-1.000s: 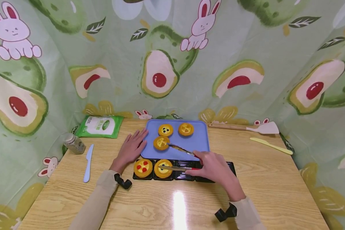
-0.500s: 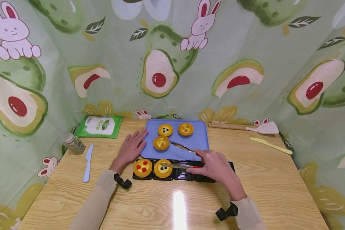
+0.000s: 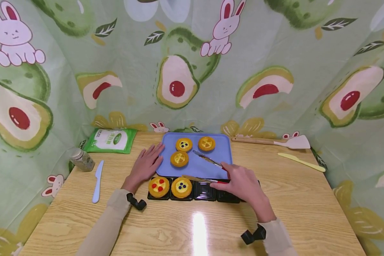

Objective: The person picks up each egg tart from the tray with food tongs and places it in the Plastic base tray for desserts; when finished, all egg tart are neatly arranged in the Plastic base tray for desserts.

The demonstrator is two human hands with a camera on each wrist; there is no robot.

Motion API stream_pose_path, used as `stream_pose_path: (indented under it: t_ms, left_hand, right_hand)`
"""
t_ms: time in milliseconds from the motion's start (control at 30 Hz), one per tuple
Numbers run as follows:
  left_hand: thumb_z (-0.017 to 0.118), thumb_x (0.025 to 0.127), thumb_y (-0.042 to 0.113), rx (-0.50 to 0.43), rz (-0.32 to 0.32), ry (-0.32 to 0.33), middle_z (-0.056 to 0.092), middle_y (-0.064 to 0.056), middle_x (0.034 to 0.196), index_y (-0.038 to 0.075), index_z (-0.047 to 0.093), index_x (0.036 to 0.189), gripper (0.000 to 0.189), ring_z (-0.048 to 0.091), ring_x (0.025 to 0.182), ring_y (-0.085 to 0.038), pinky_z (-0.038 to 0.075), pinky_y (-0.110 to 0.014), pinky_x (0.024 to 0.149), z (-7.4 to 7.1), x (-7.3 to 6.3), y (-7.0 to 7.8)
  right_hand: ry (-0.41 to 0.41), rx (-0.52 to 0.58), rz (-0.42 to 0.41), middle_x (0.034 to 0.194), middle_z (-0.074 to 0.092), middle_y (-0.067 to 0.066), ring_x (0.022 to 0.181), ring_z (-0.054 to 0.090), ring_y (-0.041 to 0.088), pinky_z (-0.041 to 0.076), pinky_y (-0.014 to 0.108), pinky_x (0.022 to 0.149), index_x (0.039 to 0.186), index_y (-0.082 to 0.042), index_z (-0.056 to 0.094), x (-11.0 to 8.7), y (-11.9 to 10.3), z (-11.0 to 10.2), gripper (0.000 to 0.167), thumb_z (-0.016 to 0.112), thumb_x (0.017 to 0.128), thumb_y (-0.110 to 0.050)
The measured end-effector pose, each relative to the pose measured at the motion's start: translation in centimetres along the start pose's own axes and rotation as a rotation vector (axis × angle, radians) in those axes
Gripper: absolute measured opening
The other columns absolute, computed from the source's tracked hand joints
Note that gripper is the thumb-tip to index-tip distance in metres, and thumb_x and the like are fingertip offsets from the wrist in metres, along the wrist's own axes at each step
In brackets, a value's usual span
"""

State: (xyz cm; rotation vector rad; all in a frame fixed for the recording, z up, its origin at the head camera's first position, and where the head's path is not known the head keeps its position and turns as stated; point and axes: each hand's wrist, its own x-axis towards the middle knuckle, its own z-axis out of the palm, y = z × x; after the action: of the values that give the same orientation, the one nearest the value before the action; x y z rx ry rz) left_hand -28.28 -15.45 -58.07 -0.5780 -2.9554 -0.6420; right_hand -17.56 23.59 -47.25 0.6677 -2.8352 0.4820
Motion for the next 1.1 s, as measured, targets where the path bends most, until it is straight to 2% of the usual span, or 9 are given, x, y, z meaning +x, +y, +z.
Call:
stream_pose_path:
  t_ms: [67, 267, 433, 567, 800, 1100]
  left_hand:
    - [0.030, 0.112, 0.051, 0.001, 0.001, 0.000, 0.020, 0.010, 0.173, 0.030, 0.024, 0.168, 0.060, 0.015, 0.161, -0.026, 0.007, -0.055, 0.128, 0.0, 0.0, 0.0]
    - [0.030, 0.112, 0.051, 0.007, 0.001, -0.001, 0.020, 0.009, 0.173, 0.030, 0.024, 0.168, 0.060, 0.015, 0.161, -0.026, 0.007, -0.055, 0.128, -0.1, 0.0, 0.0]
    - [0.032, 0.112, 0.050, 0.005, 0.007, 0.008, 0.022, 0.008, 0.173, 0.028, 0.026, 0.168, 0.060, 0.016, 0.161, -0.027, 0.009, -0.057, 0.128, -0.2, -0.1, 0.1]
    - [0.032, 0.112, 0.050, -0.004, 0.007, 0.010, 0.023, 0.007, 0.173, 0.028, 0.026, 0.168, 0.060, 0.016, 0.161, -0.028, 0.008, -0.057, 0.128, -0.2, -0.2, 0.2]
    - [0.030, 0.112, 0.051, 0.010, -0.007, 0.001, 0.020, 0.010, 0.173, 0.030, 0.024, 0.168, 0.060, 0.014, 0.161, -0.026, 0.007, -0.056, 0.128, -0.1, -0.2, 0.2]
    - [0.034, 0.112, 0.048, -0.019, 0.002, 0.017, 0.024, 0.007, 0.172, 0.028, 0.028, 0.167, 0.059, 0.018, 0.161, -0.028, 0.009, -0.056, 0.128, -0.3, -0.2, 0.4]
  right_hand:
    - [0.022, -0.008, 0.021, 0.065, 0.044, -0.009, 0.050, 0.034, 0.006, 0.023, 0.024, 0.043, 0.086, -0.017, 0.058, 0.0, 0.2, 0.1, 0.057, 0.082, 0.078, -0.067]
    - [0.039, -0.005, 0.107, 0.070, 0.053, -0.004, 0.053, 0.040, 0.008, 0.026, 0.026, 0.042, 0.102, -0.011, 0.068, 0.1, 0.5, 0.1, 0.062, 0.082, 0.079, -0.067]
    - [0.041, -0.006, 0.157, 0.070, 0.049, -0.005, 0.053, 0.039, 0.011, 0.025, 0.027, 0.043, 0.095, -0.012, 0.063, 0.2, 0.9, 0.1, 0.062, 0.079, 0.080, -0.069]
    - [0.027, -0.017, 0.194, 0.071, 0.049, -0.004, 0.053, 0.040, 0.012, 0.025, 0.028, 0.042, 0.096, -0.011, 0.061, 0.2, 1.3, 0.0, 0.063, 0.077, 0.081, -0.070]
    - [0.010, -0.022, 0.204, 0.071, 0.050, -0.004, 0.053, 0.041, 0.013, 0.025, 0.029, 0.041, 0.101, -0.010, 0.065, 0.4, 1.5, 0.5, 0.066, 0.077, 0.081, -0.072]
    - [0.009, -0.045, 0.209, 0.071, 0.054, -0.001, 0.053, 0.043, 0.014, 0.027, 0.030, 0.041, 0.107, -0.005, 0.066, 1.6, 2.5, 1.4, 0.069, 0.079, 0.081, -0.068]
